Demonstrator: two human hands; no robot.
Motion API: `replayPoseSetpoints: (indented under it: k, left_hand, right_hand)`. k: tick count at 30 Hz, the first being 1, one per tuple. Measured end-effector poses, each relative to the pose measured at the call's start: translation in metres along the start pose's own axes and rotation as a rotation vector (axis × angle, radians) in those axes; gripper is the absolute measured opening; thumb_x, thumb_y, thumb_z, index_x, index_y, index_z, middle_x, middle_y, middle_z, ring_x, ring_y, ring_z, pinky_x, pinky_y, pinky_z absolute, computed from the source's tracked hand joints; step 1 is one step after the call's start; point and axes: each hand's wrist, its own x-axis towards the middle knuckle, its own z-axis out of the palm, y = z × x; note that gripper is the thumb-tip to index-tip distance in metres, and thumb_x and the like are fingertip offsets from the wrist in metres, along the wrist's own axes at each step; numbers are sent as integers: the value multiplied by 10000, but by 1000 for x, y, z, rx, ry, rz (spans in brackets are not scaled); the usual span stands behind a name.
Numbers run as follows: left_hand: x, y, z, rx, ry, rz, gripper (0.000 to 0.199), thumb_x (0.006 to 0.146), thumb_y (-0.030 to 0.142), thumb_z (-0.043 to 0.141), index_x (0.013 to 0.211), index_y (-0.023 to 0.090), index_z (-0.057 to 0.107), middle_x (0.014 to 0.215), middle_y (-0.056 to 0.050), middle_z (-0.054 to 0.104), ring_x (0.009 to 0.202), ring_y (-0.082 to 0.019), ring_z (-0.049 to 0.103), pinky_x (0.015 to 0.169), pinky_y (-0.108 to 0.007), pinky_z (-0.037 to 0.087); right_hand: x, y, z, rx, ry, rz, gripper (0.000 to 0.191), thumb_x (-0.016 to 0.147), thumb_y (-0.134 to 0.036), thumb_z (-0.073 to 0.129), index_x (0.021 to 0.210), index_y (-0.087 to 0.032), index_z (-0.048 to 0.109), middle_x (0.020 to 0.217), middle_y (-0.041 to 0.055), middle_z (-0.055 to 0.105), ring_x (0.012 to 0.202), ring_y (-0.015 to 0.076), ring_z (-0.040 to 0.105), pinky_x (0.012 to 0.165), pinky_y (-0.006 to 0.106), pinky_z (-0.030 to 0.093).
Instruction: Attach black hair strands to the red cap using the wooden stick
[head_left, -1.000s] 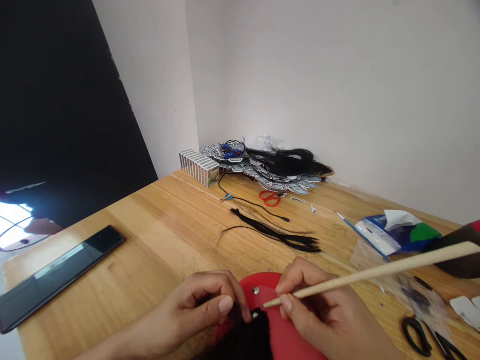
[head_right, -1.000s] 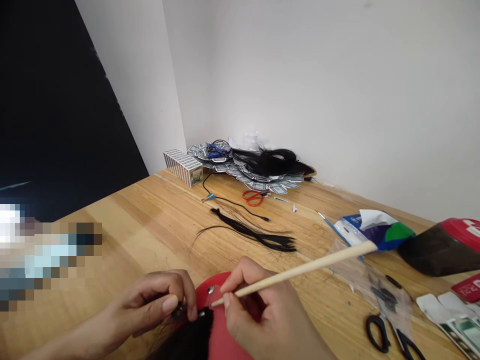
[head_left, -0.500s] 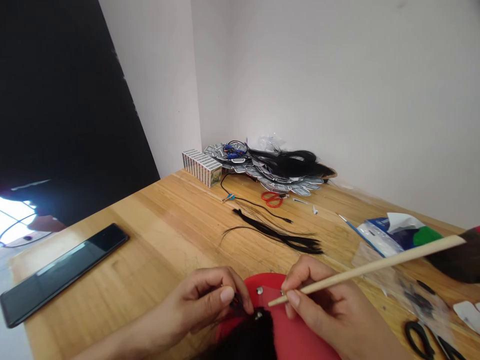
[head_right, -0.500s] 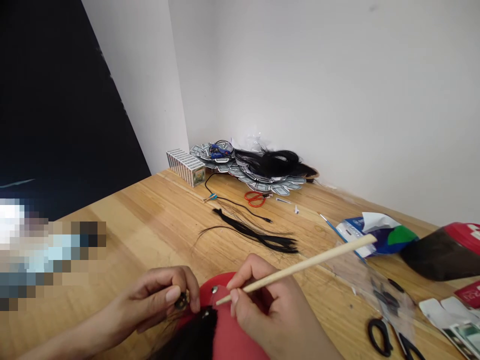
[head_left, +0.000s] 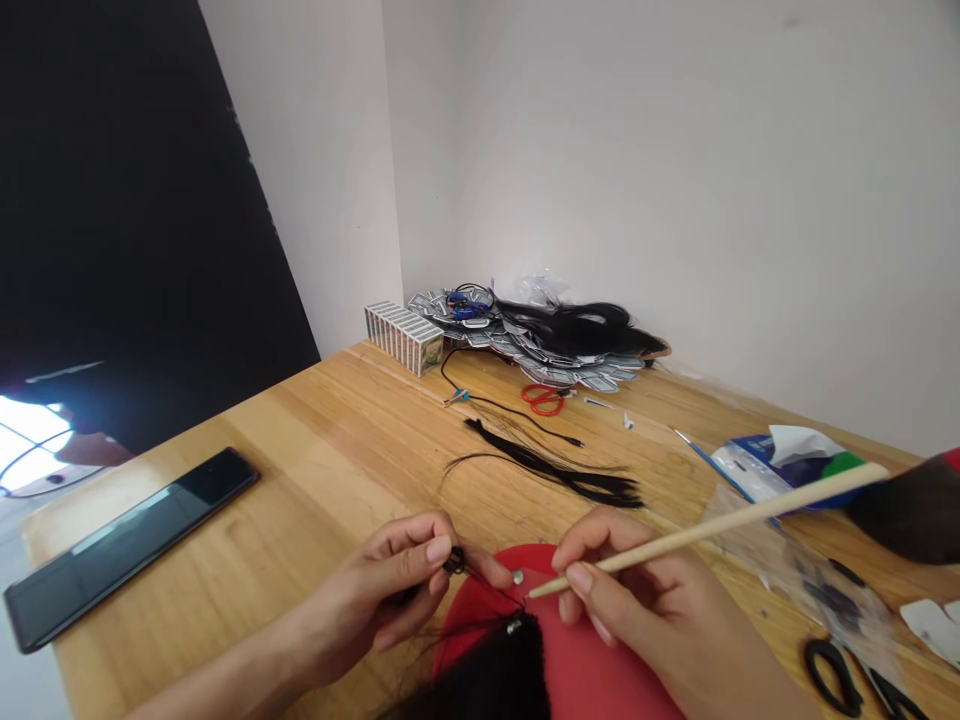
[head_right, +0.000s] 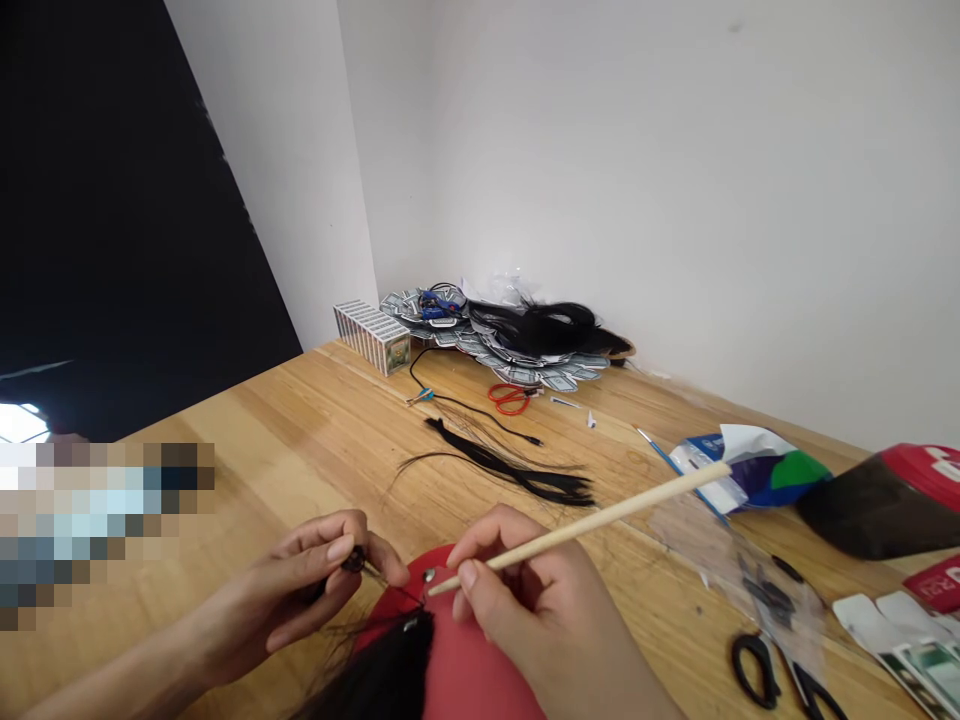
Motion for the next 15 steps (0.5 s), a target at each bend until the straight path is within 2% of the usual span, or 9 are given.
replayPoseSetpoints:
  k: [4,10,15]
  left_hand:
    - [0,0,1,14,31,7,406,901,465,694,741,118,558,861,-68,720,333,40,253,444,-250,46]
    - [0,0,1,34,63,27,425,892,484,699,735,115,560,838,-58,708,330,39,250,449,-248,47]
    - [-1,1,1,37,62,34,429,884,489,710,727,115,572,783,-33,680,336,32,259,452,-258,60]
  right_hand:
    - [-1,0,2,-12,-32,-48,116,834,-307,594,758,-239,649,640,-45,628,598,150,551,614,267,421]
    - [-3,0,2,4,-62,-21,143,854,-353,588,797,-241,655,682,-35,652,691,173,622,675,273,464]
    - [-2,2,0,4,-86,-40,153,885,-342,588,797,-231,646,700,-35,667,649,154,594,661,262,456]
